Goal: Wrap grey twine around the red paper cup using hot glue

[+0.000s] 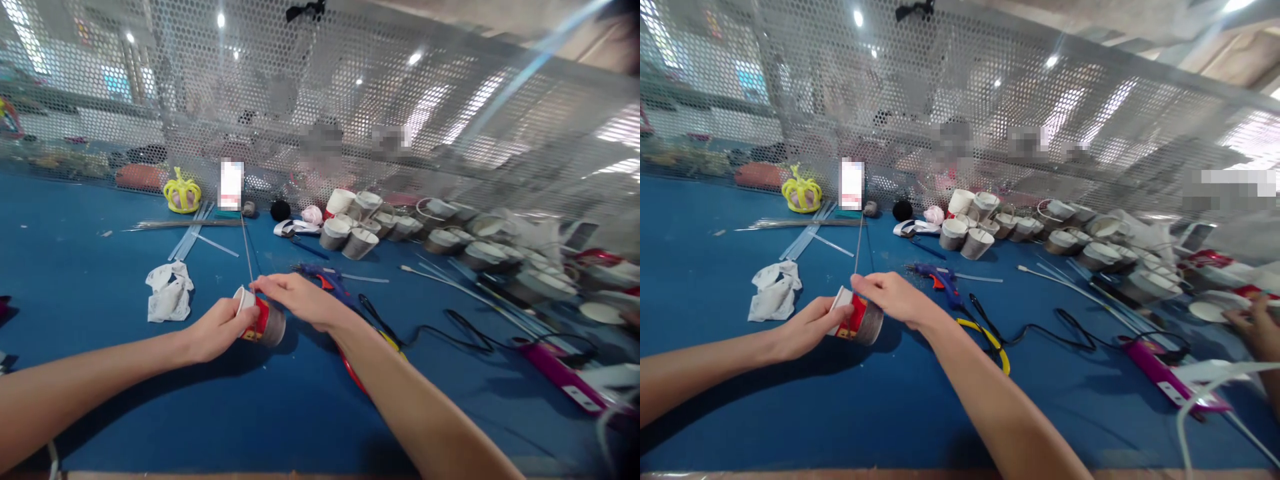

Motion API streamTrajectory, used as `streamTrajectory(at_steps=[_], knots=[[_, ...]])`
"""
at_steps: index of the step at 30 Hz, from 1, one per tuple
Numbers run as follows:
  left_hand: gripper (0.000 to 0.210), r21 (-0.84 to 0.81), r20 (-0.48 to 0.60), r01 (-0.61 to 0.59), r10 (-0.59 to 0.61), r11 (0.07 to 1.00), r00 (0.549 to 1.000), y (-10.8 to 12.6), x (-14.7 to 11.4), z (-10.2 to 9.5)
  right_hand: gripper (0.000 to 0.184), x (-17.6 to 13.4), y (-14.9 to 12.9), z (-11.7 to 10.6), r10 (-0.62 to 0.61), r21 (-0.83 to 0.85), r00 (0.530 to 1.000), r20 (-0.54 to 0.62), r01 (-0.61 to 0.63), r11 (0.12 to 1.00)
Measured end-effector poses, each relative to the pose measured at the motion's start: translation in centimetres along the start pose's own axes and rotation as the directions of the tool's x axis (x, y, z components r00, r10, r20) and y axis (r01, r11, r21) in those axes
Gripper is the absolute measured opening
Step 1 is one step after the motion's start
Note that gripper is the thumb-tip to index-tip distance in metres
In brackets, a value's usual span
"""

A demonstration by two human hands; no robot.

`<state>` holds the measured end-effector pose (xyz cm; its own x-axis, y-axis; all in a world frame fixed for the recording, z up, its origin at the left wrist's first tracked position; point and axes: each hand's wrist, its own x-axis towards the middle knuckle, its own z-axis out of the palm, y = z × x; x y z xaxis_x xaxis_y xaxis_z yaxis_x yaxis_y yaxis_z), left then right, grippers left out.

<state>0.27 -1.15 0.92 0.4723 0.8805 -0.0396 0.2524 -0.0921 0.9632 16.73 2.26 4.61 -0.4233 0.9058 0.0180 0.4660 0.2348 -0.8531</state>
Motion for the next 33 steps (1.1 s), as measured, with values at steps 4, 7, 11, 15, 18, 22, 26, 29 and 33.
streamTrajectory(at_steps=[4,7,11,15,18,22,26,29,33], knots=[[0.031,-0.024,0.028,0.032,-0.032,0.999,0.999,0.4,-0.2,0.1,0.019,0.2,-1.0,1.6,0.069,0.212,0.997,0.019,-0.071,0.975],[0.025,-0.210,0.005,0.136,-0.138,0.968,0.990,0.7,0.1,0.1,0.014,-0.1,-0.9,1.1,0.059,0.322,0.996,-0.066,-0.034,0.946],[0.014,-0.568,0.000,0.228,-0.278,0.791,0.961,1.0,0.8,0.0,0.015,-0.5,-0.7,-0.1,0.017,0.392,0.986,-0.166,0.050,0.919],[0.011,-0.645,0.028,0.274,-0.335,0.714,0.942,1.3,0.9,-0.1,0.016,-0.6,-0.7,-0.5,0.009,0.379,0.981,-0.192,0.066,0.923],[0.010,-0.642,0.039,0.297,-0.356,0.707,0.933,1.3,0.9,-0.1,0.015,-0.6,-0.8,-0.4,-0.011,0.345,0.974,-0.226,0.090,0.934],[0.009,-0.638,0.049,0.319,-0.377,0.701,0.925,1.2,1.0,-0.1,0.013,-0.7,-0.9,-0.4,-0.039,0.284,0.959,-0.279,0.122,0.951],[0.009,-0.608,0.054,0.353,-0.407,0.711,0.912,1.1,1.0,-0.1,0.013,-0.6,-0.7,-0.3,-0.077,0.210,0.955,-0.285,0.141,0.967],[0.010,-0.582,0.066,0.364,-0.405,0.727,0.912,0.9,0.8,0.0,0.013,-0.5,-0.7,-0.1,-0.096,0.149,0.959,-0.269,0.139,0.979],[0.012,-0.531,0.084,0.346,-0.358,0.774,0.930,0.7,0.6,0.1,0.012,-0.5,-0.7,0.0,-0.104,0.065,0.958,-0.267,0.125,0.990]])
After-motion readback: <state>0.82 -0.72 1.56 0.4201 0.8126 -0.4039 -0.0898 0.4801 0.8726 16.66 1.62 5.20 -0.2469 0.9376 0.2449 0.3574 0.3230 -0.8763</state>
